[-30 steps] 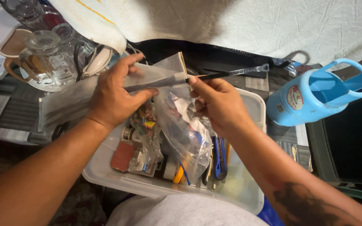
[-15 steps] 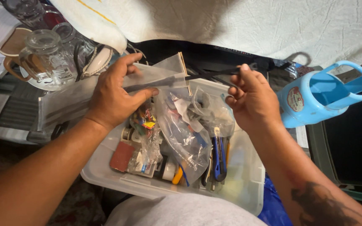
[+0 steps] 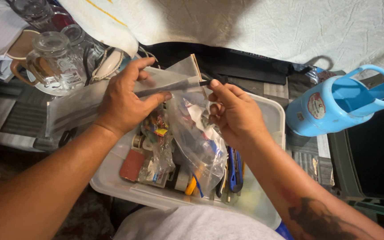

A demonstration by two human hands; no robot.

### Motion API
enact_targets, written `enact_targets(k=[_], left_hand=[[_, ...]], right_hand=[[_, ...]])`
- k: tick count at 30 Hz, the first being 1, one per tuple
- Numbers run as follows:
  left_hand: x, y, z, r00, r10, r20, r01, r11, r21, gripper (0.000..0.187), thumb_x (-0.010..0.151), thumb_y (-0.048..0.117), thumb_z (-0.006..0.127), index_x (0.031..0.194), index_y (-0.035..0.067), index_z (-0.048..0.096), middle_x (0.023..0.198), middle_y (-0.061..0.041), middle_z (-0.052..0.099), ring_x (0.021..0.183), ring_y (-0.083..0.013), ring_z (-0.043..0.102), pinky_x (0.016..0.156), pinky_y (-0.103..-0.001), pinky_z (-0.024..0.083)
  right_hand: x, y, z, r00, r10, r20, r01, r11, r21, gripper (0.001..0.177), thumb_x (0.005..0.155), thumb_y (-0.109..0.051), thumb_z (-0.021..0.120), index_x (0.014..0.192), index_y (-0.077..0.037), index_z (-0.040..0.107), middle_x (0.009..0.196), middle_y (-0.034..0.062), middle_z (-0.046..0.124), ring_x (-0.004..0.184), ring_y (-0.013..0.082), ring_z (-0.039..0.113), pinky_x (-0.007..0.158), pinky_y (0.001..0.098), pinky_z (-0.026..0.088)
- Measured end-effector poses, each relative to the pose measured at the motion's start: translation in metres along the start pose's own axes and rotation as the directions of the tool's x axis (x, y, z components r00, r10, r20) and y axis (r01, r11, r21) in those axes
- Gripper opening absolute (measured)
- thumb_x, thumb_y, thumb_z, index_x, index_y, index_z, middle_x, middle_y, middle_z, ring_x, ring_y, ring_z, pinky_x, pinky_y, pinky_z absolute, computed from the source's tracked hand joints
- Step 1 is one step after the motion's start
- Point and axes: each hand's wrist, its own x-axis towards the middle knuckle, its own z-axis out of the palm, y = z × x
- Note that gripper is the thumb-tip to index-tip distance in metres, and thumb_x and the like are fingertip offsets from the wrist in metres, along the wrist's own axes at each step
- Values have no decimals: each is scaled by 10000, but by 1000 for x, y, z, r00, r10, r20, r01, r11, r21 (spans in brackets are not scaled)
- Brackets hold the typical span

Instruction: The person removes black cable ties from a small box and places them into a clear plastic bag. They handle the ties one by one, opening the bag and inserting each tie before setting the bag down in a plastic storage bin.

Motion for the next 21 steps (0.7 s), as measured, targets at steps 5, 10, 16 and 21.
enact_targets(k=[5,10,16,21], left_hand=[[0,0,0,1000,9,-15,-9,1000,-22,745,790,282,923,1396,85,537,983,-69,697,930,-212,706,815,-365,568],[0,-1,1,999,40,-21,-40,999,-14,752,799,278,929,1406,77,533,1002,-78,698,983,-222,706,875,-372,560],[-1,-1,1,999,49,-25,-49,999,-8,783,795,275,931,1421,67,508,1037,-90,696,1022,-229,700,902,-381,551],[-1,0,1,1000,23,-7,-23,1000,-14,809,795,288,929,1434,69,484,1062,-93,698,1033,-230,702,900,-378,560]], right_hand=[[-3,-11,-16,985,-151,-86,144,986,-79,206,908,-156,732,1077,-97,629,924,73,682,679,160,648,573,279,503],[-3,-14,-18,969,-246,-5,243,958,-152,192,938,-129,718,1085,-65,613,980,87,711,710,171,682,591,269,513],[-5,-8,-7,957,-286,40,288,934,-210,207,941,-124,730,1094,-30,627,927,74,707,672,138,661,564,253,505],[-6,-4,3,957,-273,101,291,885,-364,252,923,-151,746,1114,-27,638,854,73,695,599,96,583,533,246,490]])
